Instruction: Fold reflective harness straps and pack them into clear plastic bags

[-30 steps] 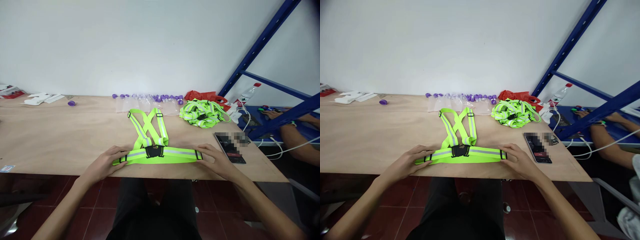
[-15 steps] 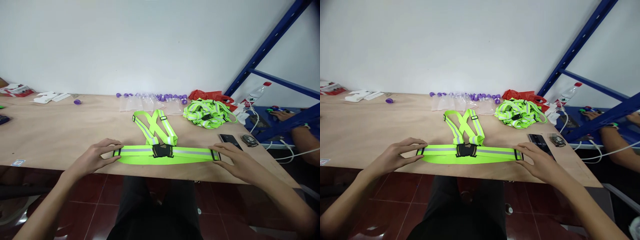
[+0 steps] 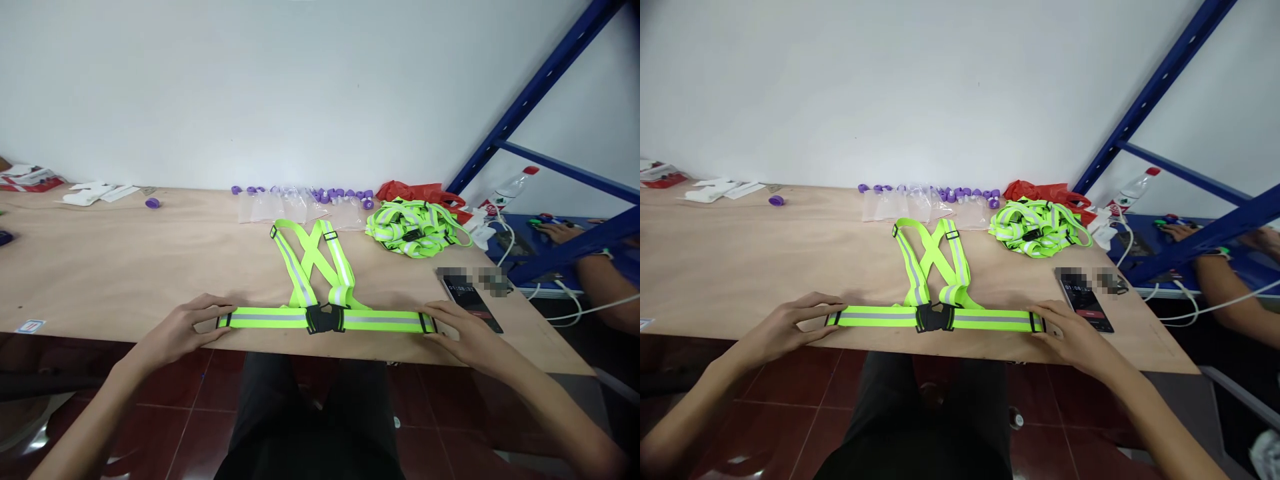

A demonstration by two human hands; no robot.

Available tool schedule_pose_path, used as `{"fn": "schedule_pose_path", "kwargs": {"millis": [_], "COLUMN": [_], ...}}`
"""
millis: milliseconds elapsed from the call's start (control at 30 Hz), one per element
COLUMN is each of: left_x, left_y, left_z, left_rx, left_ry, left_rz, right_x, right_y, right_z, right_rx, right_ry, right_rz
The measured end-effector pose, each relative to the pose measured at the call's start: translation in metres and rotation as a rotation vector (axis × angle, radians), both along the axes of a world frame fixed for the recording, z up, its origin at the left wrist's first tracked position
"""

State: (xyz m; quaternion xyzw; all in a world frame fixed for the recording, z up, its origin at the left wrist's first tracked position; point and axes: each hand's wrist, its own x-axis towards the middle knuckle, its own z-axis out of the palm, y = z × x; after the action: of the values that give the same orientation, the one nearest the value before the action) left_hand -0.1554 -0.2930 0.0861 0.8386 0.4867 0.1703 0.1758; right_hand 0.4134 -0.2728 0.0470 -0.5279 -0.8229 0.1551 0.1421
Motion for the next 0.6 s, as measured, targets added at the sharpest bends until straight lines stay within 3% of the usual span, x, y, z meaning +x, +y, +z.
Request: {"fn": "schedule_pose_path", "kwargs": {"millis": [367,500,600], "left_x": [0.024,0.031,0.037], "left_y": [-0.012,-0.015,-0.019], "left_z": [-0.032,-0.031,-0.025], "left_rx": [0.008,-0.008,-0.068], "left_ry": [-0.011,-0.049,-0.132], "left_rz": [-0.115,-0.121,-0.047], "right_x": [-0.040,-0.042,-0.041], "right_y": [-0.013,-0.015,-0.014], "right_z": [-0.002,0.001,0.007], "right_rx": [-0.223,-0.246,-0.245], "right_ry": [0.051,0.072,0.149], "right_rz": [-0.018,-0.030,-0.056]}}
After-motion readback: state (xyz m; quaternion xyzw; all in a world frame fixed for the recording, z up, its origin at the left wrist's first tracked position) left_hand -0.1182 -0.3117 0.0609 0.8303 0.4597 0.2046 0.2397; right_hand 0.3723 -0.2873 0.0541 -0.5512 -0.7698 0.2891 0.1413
